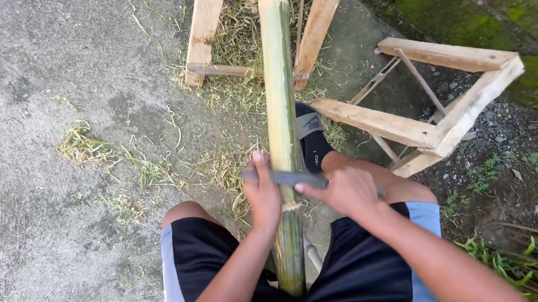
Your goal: Shaving and smoothing a bamboo pole using a knife.
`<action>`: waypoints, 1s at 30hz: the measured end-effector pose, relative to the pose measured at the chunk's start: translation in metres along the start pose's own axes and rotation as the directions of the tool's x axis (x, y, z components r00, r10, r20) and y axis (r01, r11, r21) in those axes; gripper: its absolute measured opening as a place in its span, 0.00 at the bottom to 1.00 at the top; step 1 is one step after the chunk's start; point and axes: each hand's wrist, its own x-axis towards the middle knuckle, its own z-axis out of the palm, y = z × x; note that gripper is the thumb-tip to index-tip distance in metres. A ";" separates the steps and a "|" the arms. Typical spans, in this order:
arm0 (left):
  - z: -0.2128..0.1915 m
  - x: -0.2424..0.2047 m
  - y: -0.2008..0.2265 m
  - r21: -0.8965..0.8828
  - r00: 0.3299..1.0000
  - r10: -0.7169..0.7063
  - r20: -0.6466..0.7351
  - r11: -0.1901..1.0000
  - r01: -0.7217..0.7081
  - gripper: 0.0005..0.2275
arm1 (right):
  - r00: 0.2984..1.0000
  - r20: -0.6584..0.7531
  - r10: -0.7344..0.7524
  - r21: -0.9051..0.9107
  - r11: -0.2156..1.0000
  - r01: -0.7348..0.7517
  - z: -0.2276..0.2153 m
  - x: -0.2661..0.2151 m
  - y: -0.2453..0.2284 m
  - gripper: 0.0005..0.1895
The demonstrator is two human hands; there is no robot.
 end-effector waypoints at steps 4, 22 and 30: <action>-0.005 -0.006 0.003 -0.011 0.985 -0.166 -0.040 0.986 0.165 0.28 | 0.993 0.081 0.085 0.000 0.996 -0.085 0.018 -0.016 0.005 0.48; 0.033 0.065 0.001 0.142 0.983 -0.055 -0.175 0.987 0.080 0.42 | 0.998 -0.029 0.051 -0.004 0.999 -0.051 0.009 0.036 0.012 0.49; 0.022 0.042 0.004 0.216 0.989 -0.017 -0.145 0.975 0.048 0.41 | 1.000 -0.021 0.006 0.023 1.000 -0.006 0.012 0.026 0.020 0.50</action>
